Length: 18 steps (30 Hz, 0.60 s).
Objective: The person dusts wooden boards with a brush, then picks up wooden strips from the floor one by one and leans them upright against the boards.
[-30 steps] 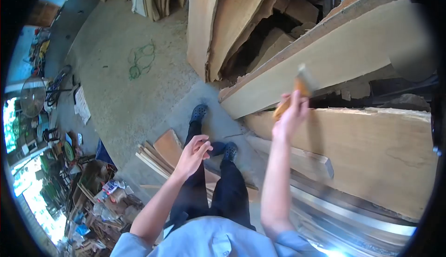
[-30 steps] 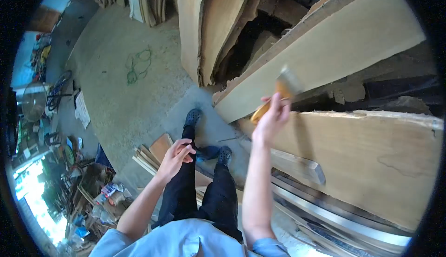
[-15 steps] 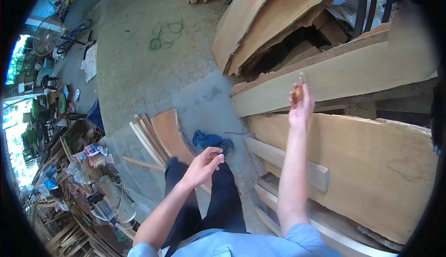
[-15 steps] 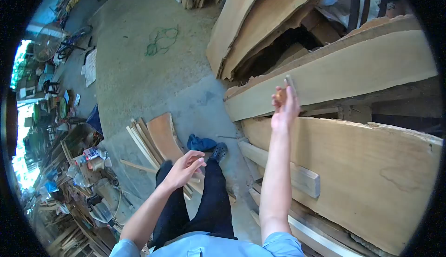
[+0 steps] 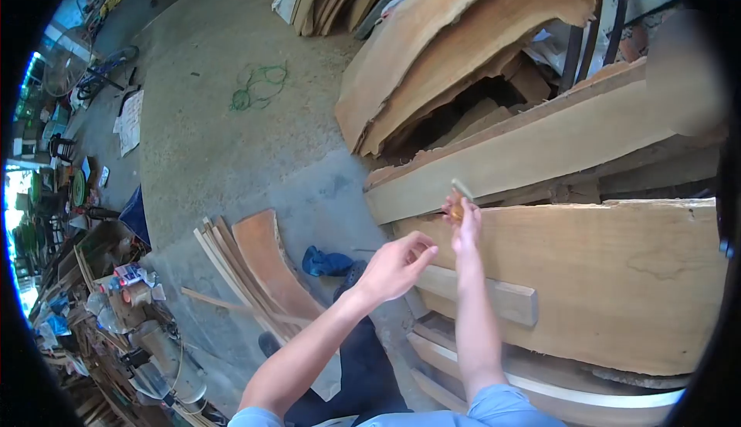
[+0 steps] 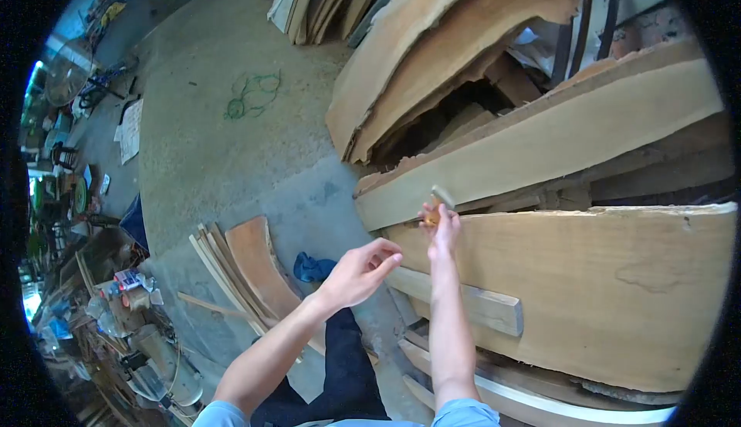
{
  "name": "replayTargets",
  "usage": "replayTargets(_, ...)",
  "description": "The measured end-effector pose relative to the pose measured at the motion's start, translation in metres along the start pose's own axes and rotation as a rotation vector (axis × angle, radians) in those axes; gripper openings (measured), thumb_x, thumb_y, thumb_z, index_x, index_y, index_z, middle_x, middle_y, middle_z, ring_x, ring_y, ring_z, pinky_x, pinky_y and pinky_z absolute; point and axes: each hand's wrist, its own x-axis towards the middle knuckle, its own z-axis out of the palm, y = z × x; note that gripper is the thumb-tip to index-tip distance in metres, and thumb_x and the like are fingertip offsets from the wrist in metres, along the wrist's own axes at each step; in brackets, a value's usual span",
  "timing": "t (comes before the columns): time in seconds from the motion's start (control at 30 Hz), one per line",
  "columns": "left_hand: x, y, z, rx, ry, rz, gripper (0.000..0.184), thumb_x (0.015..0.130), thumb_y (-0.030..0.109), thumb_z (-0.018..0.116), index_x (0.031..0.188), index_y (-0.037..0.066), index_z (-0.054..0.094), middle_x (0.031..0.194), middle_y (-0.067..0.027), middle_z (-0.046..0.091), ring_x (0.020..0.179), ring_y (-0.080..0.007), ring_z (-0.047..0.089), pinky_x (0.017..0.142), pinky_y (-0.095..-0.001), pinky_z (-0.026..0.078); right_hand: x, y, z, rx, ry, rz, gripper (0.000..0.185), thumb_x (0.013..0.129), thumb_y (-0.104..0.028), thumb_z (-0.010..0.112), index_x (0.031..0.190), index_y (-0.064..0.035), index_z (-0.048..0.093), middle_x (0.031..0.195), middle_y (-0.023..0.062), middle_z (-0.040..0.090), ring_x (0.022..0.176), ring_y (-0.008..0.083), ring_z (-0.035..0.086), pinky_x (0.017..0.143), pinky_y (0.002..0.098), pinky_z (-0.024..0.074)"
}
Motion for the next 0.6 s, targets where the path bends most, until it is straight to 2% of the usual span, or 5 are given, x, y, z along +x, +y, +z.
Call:
replayTargets(0.13,-0.050,-0.032,-0.028,0.015,0.020,-0.060,0.031,0.097,0.031,0.058,0.109,0.003,0.063,0.084,-0.0080,0.067,0.071,-0.0144,0.063,0.071,-0.0296,0.051,-0.003,-0.048,-0.004,-0.001,0.075,-0.347,0.016,0.101,-0.020,0.052,0.092,-0.0129,0.041,0.099,0.0134,0.070,0.078,0.0216,0.068,0.062,0.0342,0.0552)
replayTargets(0.27,-0.119,-0.101,-0.060,-0.089,0.134,-0.282,0.034,0.097,0.035,0.058,0.109,0.004,0.063,0.089,-0.0067,0.068,0.076,-0.0146,0.064,0.074,-0.0292,0.052,0.035,-0.075,-0.024,-0.072,-0.029,-0.209,0.027,0.102,-0.025,0.049,0.109,-0.0047,0.064,0.090,0.0070,0.068,0.073,0.0144,0.064,0.060,0.0251,0.0517)
replayTargets(0.47,-0.213,-0.196,-0.102,-0.201,0.296,-0.345,0.037,0.097,0.036,0.057,0.109,0.002,0.064,0.089,-0.0059,0.069,0.076,-0.0132,0.064,0.073,-0.0292,0.052,0.056,0.006,-0.011,-0.129,0.017,-0.132,0.032,0.102,-0.026,0.048,0.126,-0.0048,0.054,0.112,0.0083,0.066,0.096,0.0225,0.064,0.083,0.0373,0.0576)
replayTargets(0.57,-0.256,-0.259,-0.133,-0.329,0.291,-0.381,0.035,0.098,0.034,0.057,0.109,0.001,0.063,0.090,-0.0060,0.069,0.076,-0.0123,0.063,0.072,-0.0281,0.052,0.025,0.089,0.011,-0.318,-0.168,-0.076,0.032,0.101,-0.027,0.053,0.125,-0.0054,0.053,0.114,0.0086,0.066,0.095,0.0228,0.065,0.084,0.0380,0.0556)
replayTargets(0.6,-0.271,-0.285,-0.143,-0.372,0.300,-0.399,0.035,0.098,0.033,0.058,0.110,0.001,0.063,0.091,-0.0062,0.069,0.076,-0.0124,0.063,0.071,-0.0279,0.052,-0.013,0.128,0.033,-0.433,-0.205,-0.149,0.027,0.098,-0.028,0.058,0.111,-0.0052,0.062,0.104,0.0102,0.069,0.089,0.0189,0.067,0.075,0.0345,0.0546)
